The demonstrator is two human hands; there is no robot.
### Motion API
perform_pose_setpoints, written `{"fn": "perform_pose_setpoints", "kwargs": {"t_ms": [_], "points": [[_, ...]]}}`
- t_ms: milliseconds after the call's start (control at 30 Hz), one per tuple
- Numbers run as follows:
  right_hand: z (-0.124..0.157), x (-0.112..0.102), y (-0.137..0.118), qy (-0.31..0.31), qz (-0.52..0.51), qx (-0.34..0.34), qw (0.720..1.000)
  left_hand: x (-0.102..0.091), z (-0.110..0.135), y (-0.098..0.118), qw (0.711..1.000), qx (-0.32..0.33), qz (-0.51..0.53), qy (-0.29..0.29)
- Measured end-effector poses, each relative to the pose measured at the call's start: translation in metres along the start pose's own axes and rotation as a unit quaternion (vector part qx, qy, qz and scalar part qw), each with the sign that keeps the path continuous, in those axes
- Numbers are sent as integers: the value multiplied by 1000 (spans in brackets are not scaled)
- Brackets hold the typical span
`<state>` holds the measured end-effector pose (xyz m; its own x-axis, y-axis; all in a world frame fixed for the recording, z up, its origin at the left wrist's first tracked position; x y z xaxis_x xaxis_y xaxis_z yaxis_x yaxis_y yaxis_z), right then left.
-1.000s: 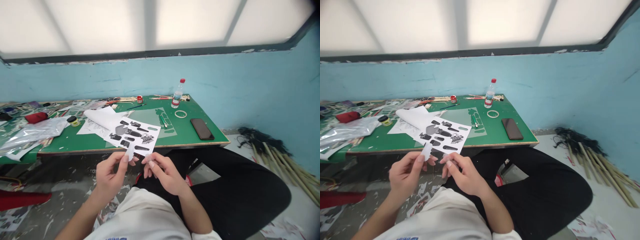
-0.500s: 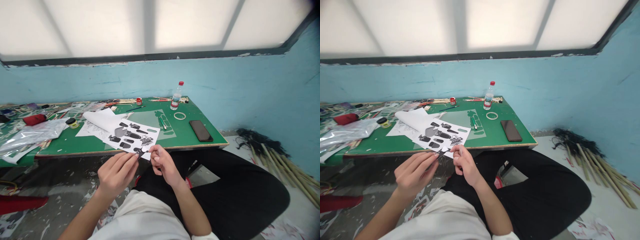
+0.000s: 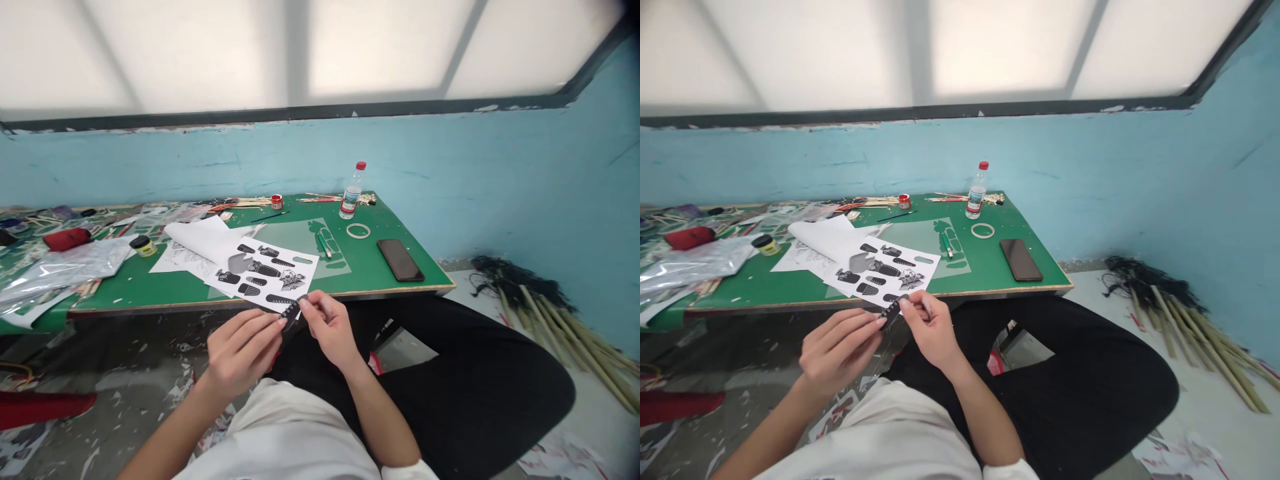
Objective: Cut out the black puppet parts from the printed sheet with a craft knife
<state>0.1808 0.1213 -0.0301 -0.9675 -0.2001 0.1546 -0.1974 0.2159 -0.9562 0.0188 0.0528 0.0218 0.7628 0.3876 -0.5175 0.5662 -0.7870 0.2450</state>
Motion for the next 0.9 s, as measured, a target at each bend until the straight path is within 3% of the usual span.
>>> {"fn": "perform_pose_setpoints", "kwargs": {"t_ms": [100,200,333,567,900], "points": [[-2,-3,-2,11,-5,4,1000,11,0,-12,980,-134,140,-37],[-2,-3,0,20,-10,10,1000,32,4,-21,927,-247,255,-117],[-2,2,7,-18,-56,54,997,52,14,-32,861,-345,319,-193],[1,23,24,-138,-210,178,952,55,18,-31,818,-369,364,-249],[-9,18,28,-118,-271,175,939,61,19,-41,766,-433,431,-201]]}}
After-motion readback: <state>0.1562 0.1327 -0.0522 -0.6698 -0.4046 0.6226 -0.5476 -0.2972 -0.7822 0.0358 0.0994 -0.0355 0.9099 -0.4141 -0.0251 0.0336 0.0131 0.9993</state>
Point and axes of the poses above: each hand's wrist, its own z-axis away from the middle knuckle, its own x-axis out of the palm, y = z × x, the point moved 7 cm from there along -z, towards the middle knuckle, and after that the axes turned 1 degree about z, right-handed, at the moved point
